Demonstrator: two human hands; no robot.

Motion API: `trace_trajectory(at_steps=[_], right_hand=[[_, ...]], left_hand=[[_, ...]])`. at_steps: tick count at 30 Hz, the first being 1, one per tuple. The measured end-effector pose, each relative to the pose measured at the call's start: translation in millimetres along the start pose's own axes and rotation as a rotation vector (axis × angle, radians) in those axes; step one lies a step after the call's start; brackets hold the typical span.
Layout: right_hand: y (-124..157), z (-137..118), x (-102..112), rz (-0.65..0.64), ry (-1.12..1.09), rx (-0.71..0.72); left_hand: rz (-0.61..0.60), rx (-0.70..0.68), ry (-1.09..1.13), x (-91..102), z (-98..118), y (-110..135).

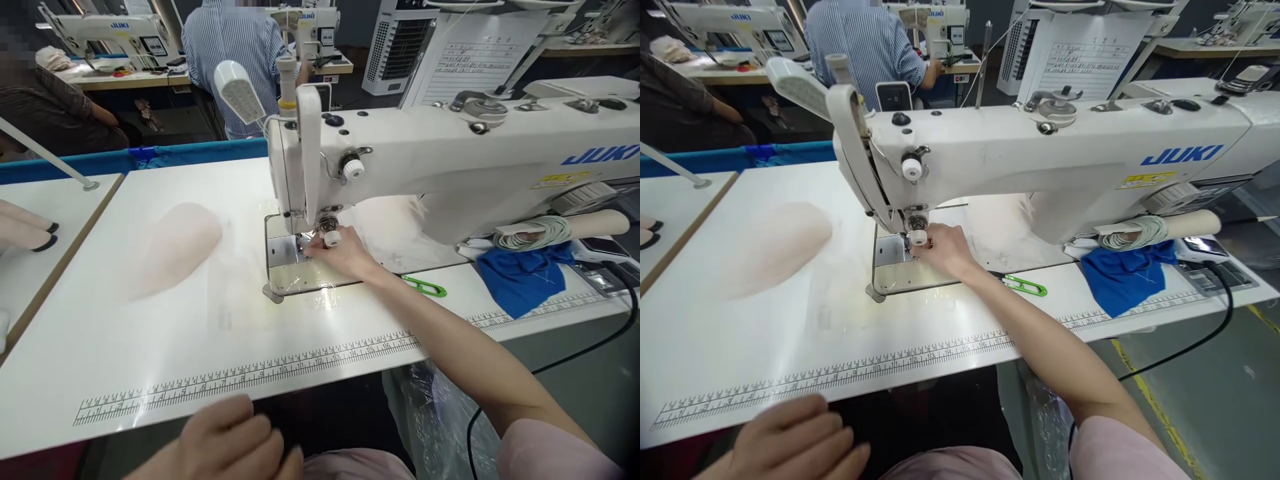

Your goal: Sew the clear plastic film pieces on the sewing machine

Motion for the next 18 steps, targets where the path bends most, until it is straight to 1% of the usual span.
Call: trace_trajectory(at_steps=[1, 2, 3, 4, 5, 7, 9, 12, 18], right_hand=[[0.6, -0.6, 1.5, -0.04, -0.016, -0.013], [1.2, -1.5, 2.5, -0.074, -0.029, -0.021], [1.6, -2.5, 3.2, -0.101, -0.037, -0.026], [1.9, -3.5, 3.6, -0.119, -0.041, -0.029], [2.0, -4.3, 3.8, -0.129, -0.041, -0.032], [2.3, -4.9, 3.5, -0.139, -0.031, -0.036], [2.2, -3.8, 2.9, -0.143, -0.017, -0.039], [1.5, -0.2, 2.0, -0.143, -0.004, -0.041], [0.7, 0.8, 1.3, -0.152, 0.0, -0.023]], left_hand=[[-0.016, -0.054, -0.023, 2.1, -11.5, -12.5], [-0.006, -0.053, -0.078, 2.6, -25.5, -24.4], [-0.022, -0.043, -0.166, -0.6, -40.1, -34.7], [-0.052, -0.012, -0.27, -6.7, -55.0, -43.2], [-0.056, 0.025, -0.361, -13.6, -69.0, -50.2], [-0.122, 0.119, -0.431, -32.7, -93.1, -58.5], [-0.209, 0.209, -0.464, -51.2, -110.7, -60.8], [-0.282, 0.266, -0.475, -66.4, -123.4, -59.9], [-0.304, 0.256, -0.504, -68.6, -129.5, -55.8]])
Point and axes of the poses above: each hand's wrist, its own y-axis away from the middle knuckle, its own x-axis out of the back of the hand, z = x × y, the point moved 4 cm from there along -y, towards the middle knuckle, and after that the axes turned 12 degrees about z, right-handed, at the moved point
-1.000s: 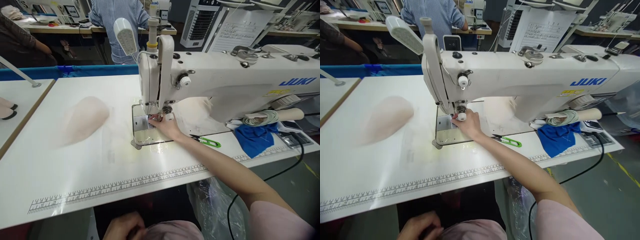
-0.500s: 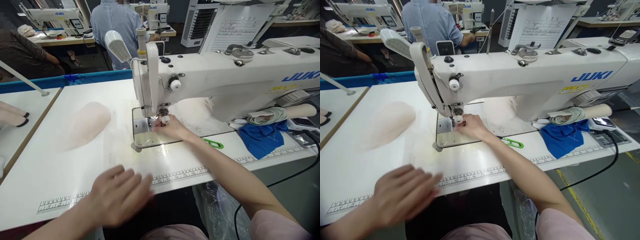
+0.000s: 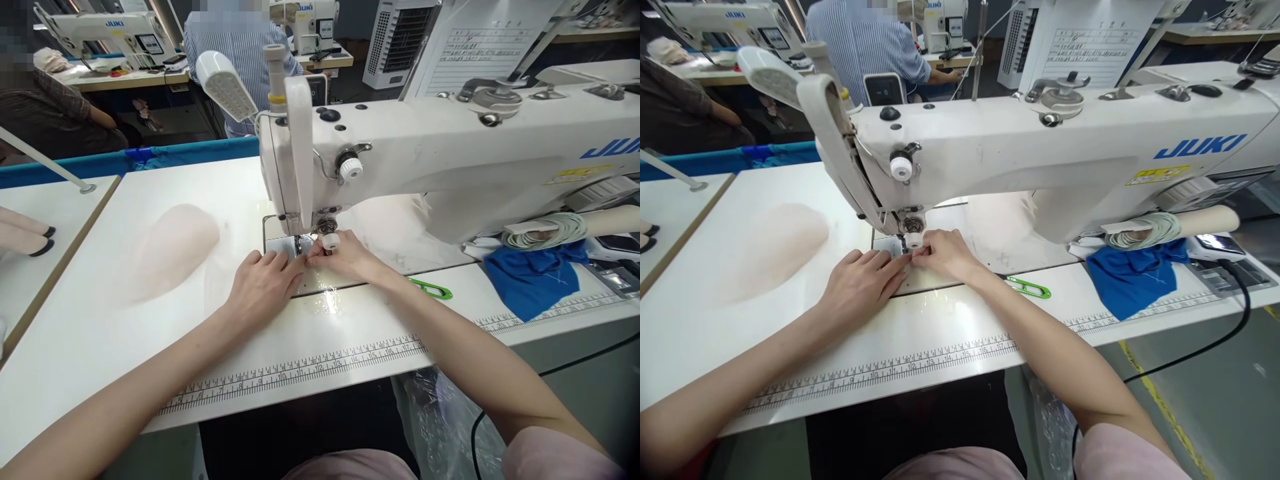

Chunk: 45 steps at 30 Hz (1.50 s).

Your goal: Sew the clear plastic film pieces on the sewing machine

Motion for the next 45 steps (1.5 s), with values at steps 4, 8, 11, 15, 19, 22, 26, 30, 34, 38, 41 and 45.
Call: trace_trajectory(at_steps=[4, 8, 11, 15, 19, 22, 26, 30, 34, 38, 41, 45], right_hand=[[-0.2, -3.2, 2.0, 0.062, 0.039, 0.006], [-3.8, -1.9, 3.2, 0.214, 0.12, -0.012], [-6.7, -0.9, 0.4, 0.287, 0.152, -0.012], [-7.6, -2.2, -4.3, 0.334, 0.159, 0.009], [-6.5, -2.1, -6.9, 0.363, 0.165, 0.032], [-6.5, -0.6, -8.3, 0.368, 0.172, 0.045], [-7.4, 1.6, -8.8, 0.379, 0.179, 0.052], [-8.1, 2.9, -8.1, 0.391, 0.184, 0.055], [-7.5, 2.7, -6.7, 0.397, 0.185, 0.052], [-7.0, 2.5, -5.7, 0.403, 0.193, 0.043], [-8.6, 4.0, -6.4, 0.402, 0.197, 0.039], [-12.6, 6.5, -7.1, 0.393, 0.198, 0.04]], left_hand=[[0.084, -0.015, -0.033, -1.9, -1.2, 1.1], [0.14, -0.052, -0.052, 2.1, 2.8, 3.6], [0.179, -0.123, -0.038, 12.7, 11.9, 8.2], [0.274, -0.244, 0.094, 25.9, 29.2, 18.4], [0.359, -0.237, 0.248, 28.5, 36.8, 27.2], [0.368, -0.232, 0.319, 27.4, 38.0, 30.9], [0.351, -0.222, 0.375, 25.8, 38.2, 33.0], [0.358, -0.232, 0.415, 25.3, 39.7, 33.9], [0.356, -0.226, 0.426, 24.2, 40.0, 34.3], [0.348, -0.218, 0.434, 23.0, 39.2, 34.0], [0.343, -0.219, 0.429, 23.2, 38.6, 33.2], [0.329, -0.222, 0.426, 24.7, 38.4, 32.5]])
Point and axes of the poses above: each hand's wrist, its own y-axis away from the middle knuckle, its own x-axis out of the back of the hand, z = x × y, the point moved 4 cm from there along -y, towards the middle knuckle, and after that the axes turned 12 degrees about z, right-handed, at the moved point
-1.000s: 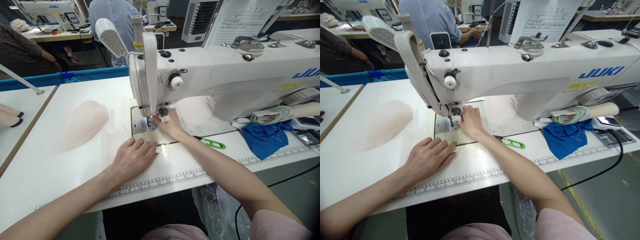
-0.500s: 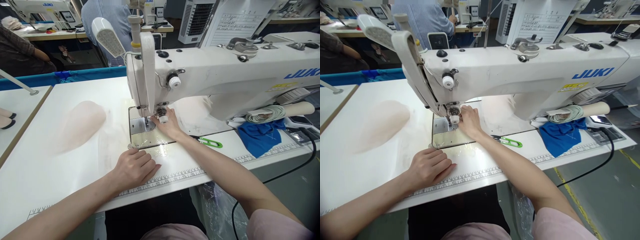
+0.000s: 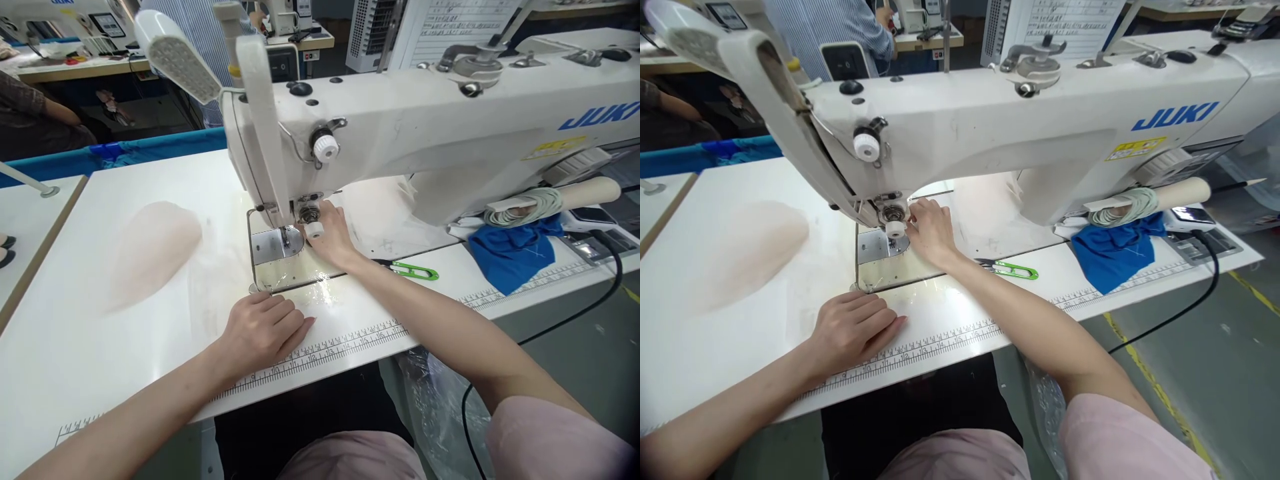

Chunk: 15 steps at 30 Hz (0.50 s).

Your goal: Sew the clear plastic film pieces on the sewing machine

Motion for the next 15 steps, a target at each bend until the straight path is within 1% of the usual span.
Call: trace_trajectory(at_steps=[6, 10, 15], right_hand=[[-1.6, -1.0, 3.0, -0.009, 0.003, 0.004], [-1.2, -1.0, 5.7, 0.024, -0.036, -0.016], [-2.2, 1.3, 6.4, 0.077, -0.064, -0.048]], left_hand=[[-0.022, -0.011, -0.013, 0.3, 0.6, 0.7], [-0.046, -0.011, -0.023, -0.3, -0.1, 1.1], [-0.042, -0.017, -0.014, -0.5, -0.1, 0.9]])
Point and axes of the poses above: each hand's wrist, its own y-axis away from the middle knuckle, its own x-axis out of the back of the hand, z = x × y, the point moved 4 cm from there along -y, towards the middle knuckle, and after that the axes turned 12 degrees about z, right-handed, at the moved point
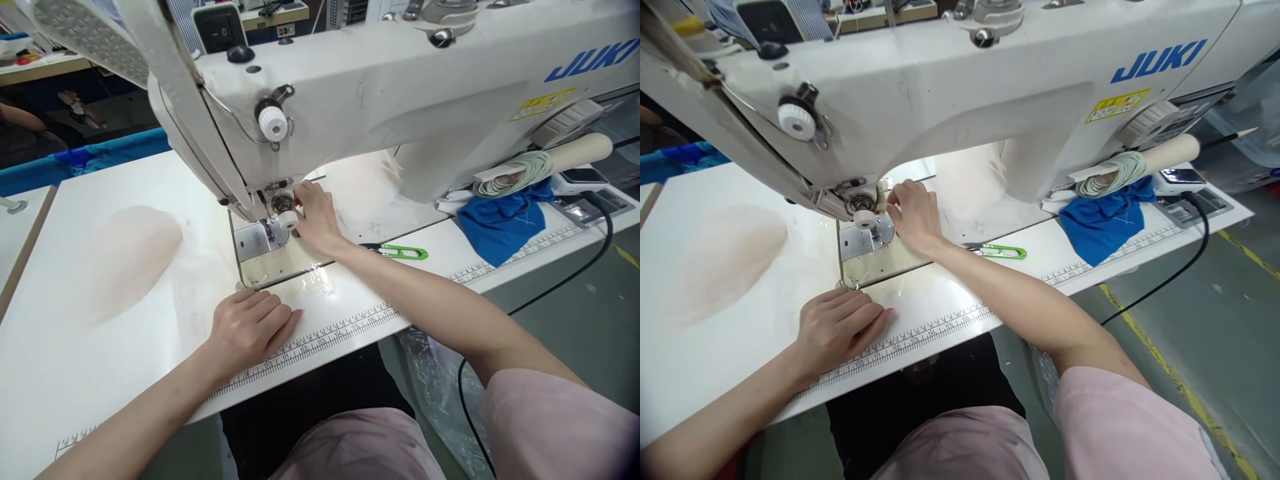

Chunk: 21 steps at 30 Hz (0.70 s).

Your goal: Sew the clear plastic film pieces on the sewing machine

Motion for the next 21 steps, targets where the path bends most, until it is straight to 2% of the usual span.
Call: trace_trajectory(at_steps=[7, 16, 19, 21], right_hand=[[-0.6, 1.9, 2.8, 0.058, -0.064, -0.031], [-0.7, 2.7, 2.5, 0.058, -0.065, -0.046], [-0.1, 2.5, 4.4, 0.066, -0.084, -0.049], [-0.8, 3.5, 7.5, 0.079, -0.109, -0.063]], left_hand=[[0.015, -0.008, 0.018, 1.0, -0.4, -0.7], [0.005, -0.032, 0.004, 1.4, 1.2, 0.2], [0.019, -0.077, 0.001, 5.6, 2.8, -4.8], [0.004, -0.146, 0.007, 12.7, 12.2, -11.5]])
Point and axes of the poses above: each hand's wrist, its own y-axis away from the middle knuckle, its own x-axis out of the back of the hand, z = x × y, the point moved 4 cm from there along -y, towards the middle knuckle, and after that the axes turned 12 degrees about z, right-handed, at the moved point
